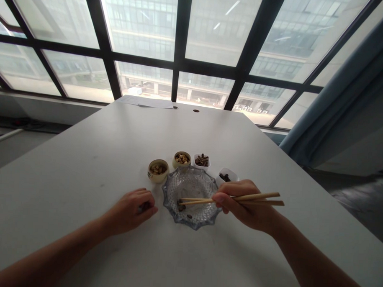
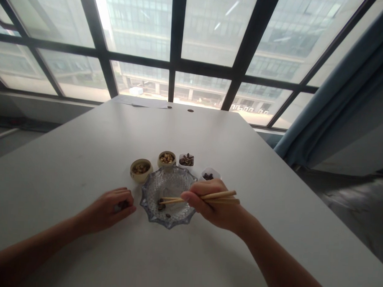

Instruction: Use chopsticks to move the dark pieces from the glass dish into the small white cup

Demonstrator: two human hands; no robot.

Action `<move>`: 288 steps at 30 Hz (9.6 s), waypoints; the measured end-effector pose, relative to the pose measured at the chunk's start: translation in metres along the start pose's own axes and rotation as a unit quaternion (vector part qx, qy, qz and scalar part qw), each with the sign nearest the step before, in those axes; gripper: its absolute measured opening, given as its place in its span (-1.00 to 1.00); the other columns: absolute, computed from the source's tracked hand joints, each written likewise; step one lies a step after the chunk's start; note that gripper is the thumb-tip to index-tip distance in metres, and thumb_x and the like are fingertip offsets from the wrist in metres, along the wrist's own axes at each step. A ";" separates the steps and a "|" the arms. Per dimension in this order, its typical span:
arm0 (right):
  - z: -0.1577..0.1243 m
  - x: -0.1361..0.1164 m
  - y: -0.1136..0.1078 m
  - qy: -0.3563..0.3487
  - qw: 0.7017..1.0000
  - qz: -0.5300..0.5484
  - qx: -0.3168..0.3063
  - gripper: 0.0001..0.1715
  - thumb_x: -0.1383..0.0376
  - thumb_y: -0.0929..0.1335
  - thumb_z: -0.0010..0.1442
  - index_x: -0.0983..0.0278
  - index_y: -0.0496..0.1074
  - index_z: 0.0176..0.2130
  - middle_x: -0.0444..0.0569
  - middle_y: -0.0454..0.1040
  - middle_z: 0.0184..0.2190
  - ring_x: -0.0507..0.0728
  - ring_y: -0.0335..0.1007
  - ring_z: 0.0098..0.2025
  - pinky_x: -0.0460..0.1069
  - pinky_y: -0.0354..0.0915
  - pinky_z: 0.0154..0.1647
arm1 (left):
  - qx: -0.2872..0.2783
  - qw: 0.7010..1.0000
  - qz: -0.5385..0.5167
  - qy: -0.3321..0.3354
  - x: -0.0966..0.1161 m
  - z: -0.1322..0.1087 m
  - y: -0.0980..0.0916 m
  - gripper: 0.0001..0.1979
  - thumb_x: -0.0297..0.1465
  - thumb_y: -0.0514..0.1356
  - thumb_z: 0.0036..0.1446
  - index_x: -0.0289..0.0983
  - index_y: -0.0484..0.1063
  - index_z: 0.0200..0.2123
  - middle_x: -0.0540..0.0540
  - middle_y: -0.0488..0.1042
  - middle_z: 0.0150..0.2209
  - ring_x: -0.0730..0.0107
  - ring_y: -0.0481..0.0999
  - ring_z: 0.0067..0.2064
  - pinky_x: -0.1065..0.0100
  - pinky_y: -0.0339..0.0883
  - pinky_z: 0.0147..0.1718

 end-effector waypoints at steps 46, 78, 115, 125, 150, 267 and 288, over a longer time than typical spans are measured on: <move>-0.001 -0.012 0.000 -0.013 0.999 -0.038 -0.016 -0.50 0.16 0.30 0.48 0.27 0.42 -0.48 -0.13 0.41 -0.67 -0.03 0.28 -0.65 -0.11 0.16 -0.60 | 0.000 1.000 0.004 0.000 0.004 -0.001 -0.002 -0.78 -0.32 0.16 0.26 -0.23 0.37 -0.44 -0.02 0.43 -0.46 0.38 0.42 -0.40 0.42 0.26 -0.39; -0.007 0.010 -0.007 0.006 0.998 -0.052 0.034 -0.43 0.17 0.26 0.48 0.30 0.37 -0.54 -0.13 0.34 -0.69 -0.04 0.26 -0.68 -0.13 0.14 -0.63 | -0.004 1.000 0.010 -0.004 0.000 -0.001 0.001 -0.79 -0.33 0.15 0.27 -0.24 0.36 -0.43 -0.02 0.42 -0.45 0.38 0.42 -0.38 0.42 0.25 -0.36; -0.001 -0.006 0.007 -0.058 0.997 -0.043 0.030 -0.61 0.25 0.37 0.42 0.35 0.55 -0.42 -0.12 0.42 -0.65 -0.07 0.26 -0.67 -0.17 0.13 -0.63 | -0.004 1.000 0.003 -0.002 0.000 -0.001 0.000 -0.78 -0.31 0.16 0.27 -0.24 0.37 -0.43 -0.03 0.43 -0.45 0.38 0.43 -0.38 0.41 0.27 -0.36; -0.004 0.000 0.010 -0.040 0.997 -0.060 0.033 -0.57 0.20 0.34 0.44 0.34 0.55 -0.41 -0.09 0.45 -0.66 -0.03 0.33 -0.66 -0.15 0.19 -0.62 | -0.003 1.000 0.007 0.000 0.002 -0.002 -0.001 -0.80 -0.33 0.16 0.26 -0.23 0.37 -0.43 -0.03 0.43 -0.45 0.38 0.43 -0.38 0.42 0.26 -0.38; -0.036 0.010 -0.115 0.172 0.948 -0.230 0.133 -0.29 -0.22 0.34 0.31 0.24 0.47 -0.58 -0.06 0.42 -0.74 0.07 0.37 -0.73 -0.08 0.25 -0.73 | 0.002 1.000 0.012 0.003 0.004 -0.001 -0.001 -0.78 -0.31 0.15 0.27 -0.24 0.37 -0.44 -0.03 0.44 -0.46 0.38 0.43 -0.39 0.42 0.27 -0.38; -0.021 -0.035 -0.015 0.018 0.999 -0.035 -0.020 -0.36 -0.01 0.30 0.43 0.28 0.40 -0.58 -0.12 0.35 -0.74 -0.01 0.24 -0.69 -0.12 0.18 -0.66 | 0.065 0.994 -0.024 -0.085 0.046 -0.004 0.013 -0.40 0.15 0.28 0.08 -0.24 0.39 -0.11 -0.15 0.39 -0.09 0.17 0.47 -0.18 0.10 0.44 -0.12; -0.032 -0.033 0.011 0.045 0.998 0.023 -0.035 -0.35 -0.16 0.39 0.28 0.32 0.48 -0.51 -0.07 0.45 -0.68 0.02 0.33 -0.66 -0.12 0.21 -0.64 | 0.157 0.893 -0.252 -0.339 0.047 -0.006 0.038 -0.26 -0.38 0.17 0.21 -0.22 0.00 0.41 -0.34 0.48 0.10 0.36 0.57 -0.50 0.38 0.47 -0.64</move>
Point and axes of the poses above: each hand's wrist, its own z-axis towards the middle knuckle, its own y-axis out of the palm, x = y × z, the point moved 7 cm from there along z, towards the middle knuckle
